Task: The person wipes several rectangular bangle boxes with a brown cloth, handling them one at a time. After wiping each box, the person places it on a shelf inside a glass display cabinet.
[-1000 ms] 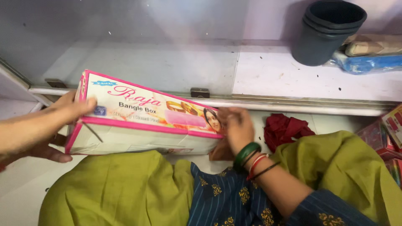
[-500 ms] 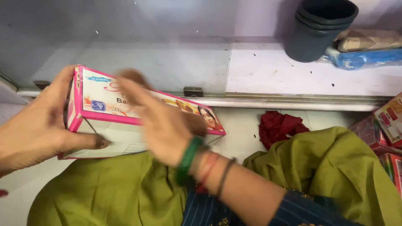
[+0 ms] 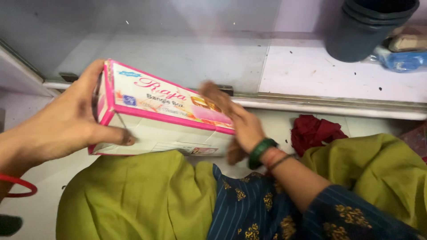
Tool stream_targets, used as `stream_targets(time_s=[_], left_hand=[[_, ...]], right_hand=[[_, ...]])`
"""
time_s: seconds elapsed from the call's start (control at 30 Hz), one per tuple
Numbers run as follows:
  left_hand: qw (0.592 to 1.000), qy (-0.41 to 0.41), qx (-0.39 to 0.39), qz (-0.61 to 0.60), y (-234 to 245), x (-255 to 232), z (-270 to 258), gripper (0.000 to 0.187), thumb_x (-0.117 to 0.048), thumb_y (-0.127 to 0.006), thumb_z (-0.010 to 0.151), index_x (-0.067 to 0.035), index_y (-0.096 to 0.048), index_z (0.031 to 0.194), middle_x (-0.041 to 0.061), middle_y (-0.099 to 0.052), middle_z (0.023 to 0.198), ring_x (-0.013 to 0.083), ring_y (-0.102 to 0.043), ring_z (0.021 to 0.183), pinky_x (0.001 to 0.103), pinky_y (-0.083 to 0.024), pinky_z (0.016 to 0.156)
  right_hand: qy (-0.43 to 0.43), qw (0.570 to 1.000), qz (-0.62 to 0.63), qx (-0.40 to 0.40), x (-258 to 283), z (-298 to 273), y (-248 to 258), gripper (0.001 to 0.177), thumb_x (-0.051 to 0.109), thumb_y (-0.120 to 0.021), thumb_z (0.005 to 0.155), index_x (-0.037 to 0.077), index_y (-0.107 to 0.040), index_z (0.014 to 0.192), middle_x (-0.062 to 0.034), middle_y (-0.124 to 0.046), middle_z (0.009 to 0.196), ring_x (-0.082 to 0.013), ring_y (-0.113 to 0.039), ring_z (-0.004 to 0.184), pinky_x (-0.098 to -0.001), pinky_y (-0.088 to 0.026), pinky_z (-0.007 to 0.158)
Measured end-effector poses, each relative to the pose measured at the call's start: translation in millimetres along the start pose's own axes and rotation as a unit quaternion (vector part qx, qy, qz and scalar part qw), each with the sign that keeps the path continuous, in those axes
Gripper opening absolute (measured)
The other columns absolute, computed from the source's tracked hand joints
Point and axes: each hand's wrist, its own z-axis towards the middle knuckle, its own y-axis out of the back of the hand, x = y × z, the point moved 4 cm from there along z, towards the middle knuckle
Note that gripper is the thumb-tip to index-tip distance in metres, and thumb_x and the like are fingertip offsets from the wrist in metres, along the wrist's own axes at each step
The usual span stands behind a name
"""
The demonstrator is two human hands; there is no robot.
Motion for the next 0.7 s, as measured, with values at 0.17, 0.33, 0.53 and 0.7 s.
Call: stream_targets(time_s=[0.17, 0.33, 0.53, 0.7], left_hand=[[1.000, -0.014, -0.008, 0.000, 0, 1, 4, 0.111, -0.006, -0.089, 0.063, -0.019, -0.029, 0.155, 0.012, -0.067, 0.113, 0.0241, -0.066, 0.077, 0.042, -0.052, 0.055], [0.993, -0.113, -0.001, -0.029, 0, 15, 12, 0.106, -0.010, -0.089, 0.060, -0.012, -0.034, 0.151, 0.013, -0.068, 0.115, 0.0178, -0.066, 0.086, 0.036, -0.054, 0.058], [0.996, -0.087, -0.003, 0.002, 1, 21, 14, 0.109, -0.008, -0.088, 0.059, -0.014, -0.034, 0.154, 0.015, -0.060, 0.119, 0.0251, -0.063, 0.063, 0.041, -0.057, 0.045], [1.000, 0.009, 0.013, 0.014, 4, 15, 3, 0.119, -0.010, -0.089, 0.062, -0.024, -0.025, 0.161, 0.016, -0.067, 0.114, 0.0267, -0.063, 0.067, 0.042, -0.055, 0.052]], right_hand=[[-0.209, 0.974, 0.053, -0.070, -44, -17, 16, 0.042, 0.019, -0.047, 0.099, 0.017, -0.065, 0.137, -0.0209, -0.075, 0.121, -0.0347, -0.069, 0.114, -0.0389, -0.052, 0.098], [0.118, 0.991, 0.046, 0.053, 92, -33, -13, 0.058, 0.007, -0.037, 0.098, 0.018, -0.045, 0.155, -0.0155, -0.066, 0.144, -0.0290, -0.061, 0.137, -0.0393, -0.042, 0.116], [0.340, 0.936, -0.042, 0.077, 236, -35, -65, 0.046, 0.029, -0.045, 0.110, 0.027, -0.040, 0.156, -0.0235, -0.028, 0.170, -0.0398, -0.031, 0.156, -0.0463, -0.031, 0.125], [0.207, 0.963, 0.064, 0.162, 193, 0, -67, 0.047, 0.023, -0.037, 0.109, 0.020, -0.047, 0.155, -0.0124, -0.041, 0.165, -0.0317, -0.040, 0.152, -0.0470, -0.030, 0.120]])
